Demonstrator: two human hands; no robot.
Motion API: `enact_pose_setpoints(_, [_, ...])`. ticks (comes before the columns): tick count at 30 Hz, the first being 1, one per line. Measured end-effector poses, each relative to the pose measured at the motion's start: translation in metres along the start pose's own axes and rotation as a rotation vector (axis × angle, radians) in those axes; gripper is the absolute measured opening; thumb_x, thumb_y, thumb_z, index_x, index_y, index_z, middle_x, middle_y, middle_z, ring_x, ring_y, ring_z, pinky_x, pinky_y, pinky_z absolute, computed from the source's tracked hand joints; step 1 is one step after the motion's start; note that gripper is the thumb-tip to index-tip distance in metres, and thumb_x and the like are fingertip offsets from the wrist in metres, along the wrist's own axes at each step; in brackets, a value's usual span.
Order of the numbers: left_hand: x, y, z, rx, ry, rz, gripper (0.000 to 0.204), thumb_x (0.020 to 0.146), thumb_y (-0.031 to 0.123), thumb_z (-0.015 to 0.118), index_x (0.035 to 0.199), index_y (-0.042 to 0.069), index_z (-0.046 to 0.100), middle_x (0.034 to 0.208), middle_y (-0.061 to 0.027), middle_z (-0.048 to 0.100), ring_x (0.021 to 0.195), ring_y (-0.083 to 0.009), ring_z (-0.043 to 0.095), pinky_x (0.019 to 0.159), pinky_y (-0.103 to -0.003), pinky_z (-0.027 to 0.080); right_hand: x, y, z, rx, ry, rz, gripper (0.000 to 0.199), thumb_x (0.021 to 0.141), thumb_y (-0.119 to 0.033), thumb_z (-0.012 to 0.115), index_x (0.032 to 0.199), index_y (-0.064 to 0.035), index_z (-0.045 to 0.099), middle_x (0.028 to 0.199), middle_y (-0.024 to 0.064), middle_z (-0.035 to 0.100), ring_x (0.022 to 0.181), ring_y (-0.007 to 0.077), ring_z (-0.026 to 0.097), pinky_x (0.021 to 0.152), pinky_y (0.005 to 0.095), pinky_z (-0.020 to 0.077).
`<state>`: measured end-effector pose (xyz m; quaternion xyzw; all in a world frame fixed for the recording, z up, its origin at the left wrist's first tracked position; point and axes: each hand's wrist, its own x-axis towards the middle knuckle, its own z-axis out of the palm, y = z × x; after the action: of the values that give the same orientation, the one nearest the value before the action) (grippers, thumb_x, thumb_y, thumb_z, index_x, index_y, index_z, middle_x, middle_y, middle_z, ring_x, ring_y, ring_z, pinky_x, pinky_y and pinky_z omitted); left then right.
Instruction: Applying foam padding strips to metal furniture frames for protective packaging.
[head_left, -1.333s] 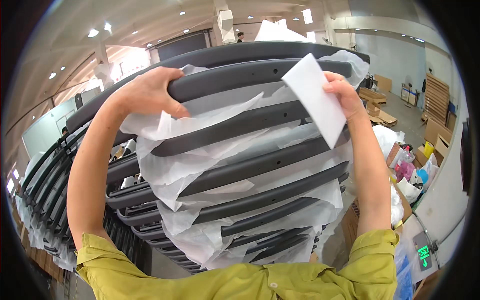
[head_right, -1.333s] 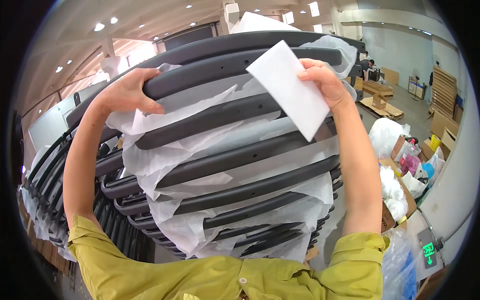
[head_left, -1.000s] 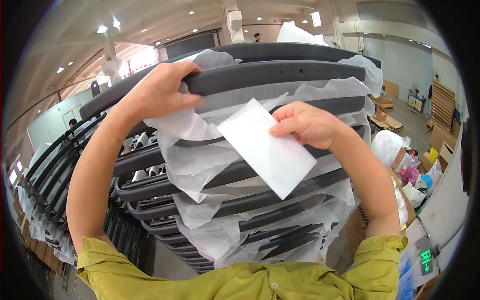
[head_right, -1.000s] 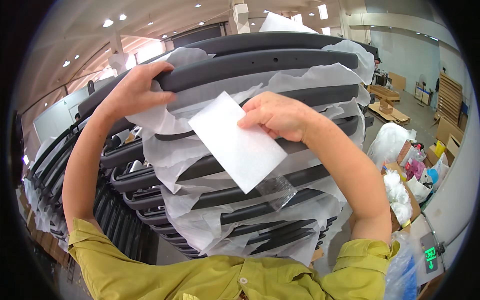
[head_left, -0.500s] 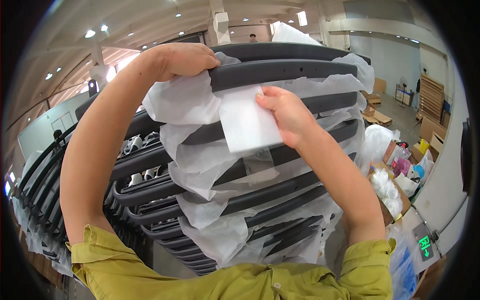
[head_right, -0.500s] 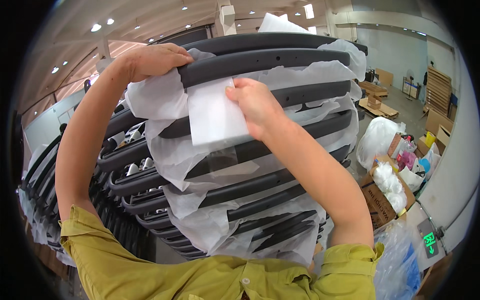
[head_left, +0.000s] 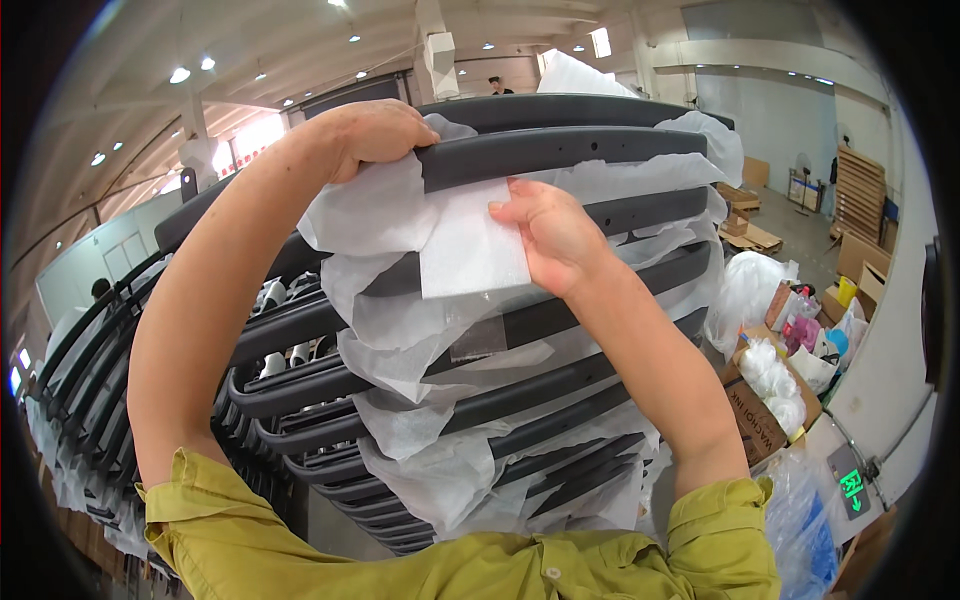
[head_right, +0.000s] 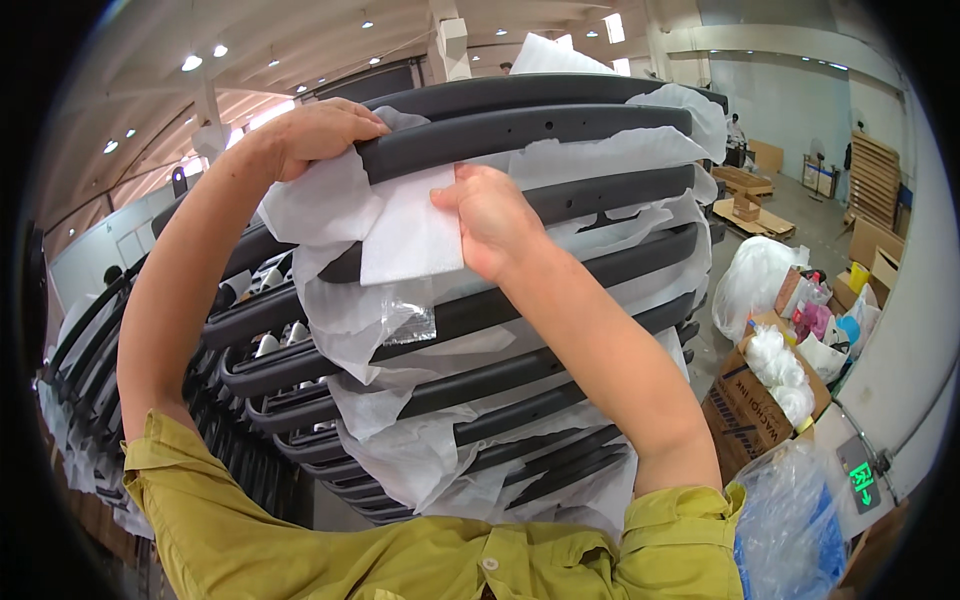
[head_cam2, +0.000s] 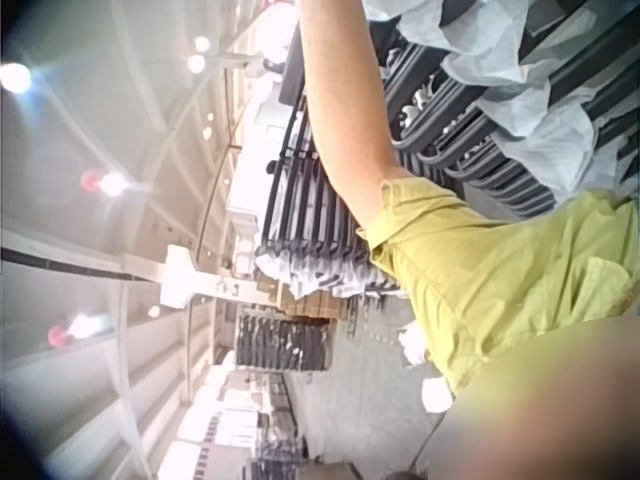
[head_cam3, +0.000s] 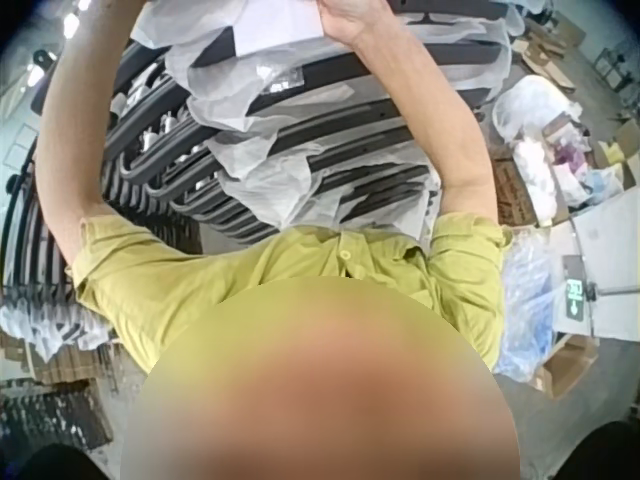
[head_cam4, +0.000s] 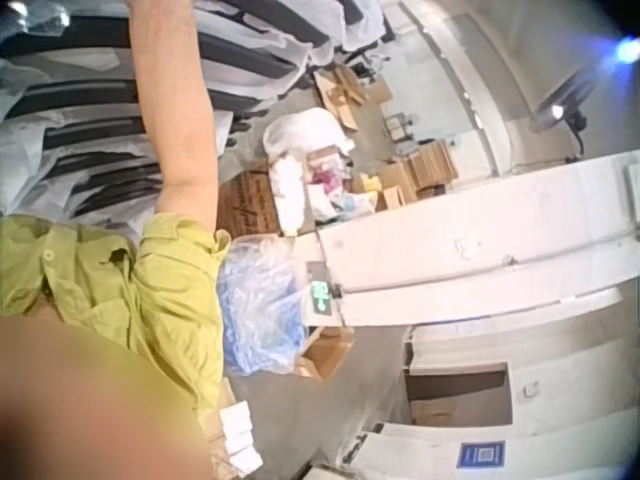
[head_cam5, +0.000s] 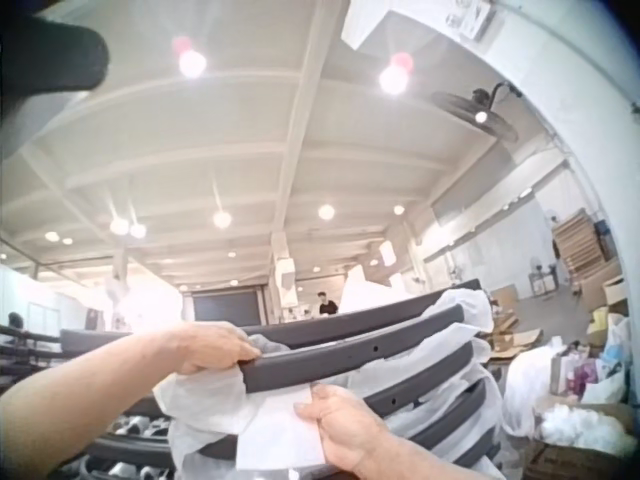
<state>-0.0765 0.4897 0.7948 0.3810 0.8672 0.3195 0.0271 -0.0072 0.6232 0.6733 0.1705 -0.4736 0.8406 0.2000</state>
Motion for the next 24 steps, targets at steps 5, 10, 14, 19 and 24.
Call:
enact_pose_setpoints(5, [0.005,-0.002,0.006,-0.067,0.047,0.056,0.022,0.081,0.018,0.052,0.1,0.007,0.055,0.087,-0.0043,0.057,0.072,-0.0094,0.053,0.061,-0.025,0.046,0.036,-0.001,-0.017,0.097,0.033,0.031,0.031,0.074,0.006,0.037,0.105,0.0103,0.042,0.106,0.0202,0.049,0.096,0.0295,0.052,0.087,0.0404,0.0415])
enact_pose_setpoints(10, [-0.004,-0.009,0.014,-0.122,0.237,0.138,0.018,0.08,0.016,0.053,0.097,0.008,0.056,0.085,-0.0015,0.057,0.069,-0.0068,0.051,0.063,-0.022,0.044,0.042,-0.002,-0.009,0.241,0.065,0.058,0.032,0.072,0.005,0.039,0.103,0.0107,0.042,0.105,0.021,0.049,0.094,0.0302,0.052,0.087,0.0414,0.0401])
enact_pose_setpoints(14, [0.002,-0.018,0.01,0.09,0.269,0.418,0.017,0.08,0.014,0.054,0.093,0.004,0.058,0.077,-0.0002,0.057,0.068,-0.0064,0.049,0.064,-0.021,0.042,0.033,-0.005,-0.001,0.364,0.045,0.039,0.031,0.07,0.005,0.04,0.101,0.0097,0.044,0.102,0.0192,0.05,0.092,0.0298,0.052,0.086,0.0409,0.0408])
enact_pose_setpoints(19, [0.007,0.001,0.018,0.532,0.431,0.519,0.025,0.075,0.021,0.054,0.092,0.004,0.06,0.074,-0.0094,0.06,0.07,-0.0221,0.057,0.066,-0.03,0.044,0.04,-0.003,0.001,0.413,0.102,0.032,0.035,0.058,0.009,0.042,0.092,0.0061,0.047,0.097,0.0136,0.048,0.089,0.0274,0.048,0.087,0.0371,0.0378])
enact_pose_setpoints(24, [0.017,-0.005,0.012,0.656,0.41,0.801,0.024,0.076,0.021,0.052,0.09,0.002,0.057,0.078,-0.0118,0.059,0.074,-0.0261,0.055,0.069,-0.032,0.043,0.046,-0.001,-0.003,0.439,0.042,0.04,0.035,0.057,0.009,0.041,0.092,0.0066,0.047,0.095,0.0131,0.049,0.089,0.0275,0.048,0.087,0.0371,0.038])
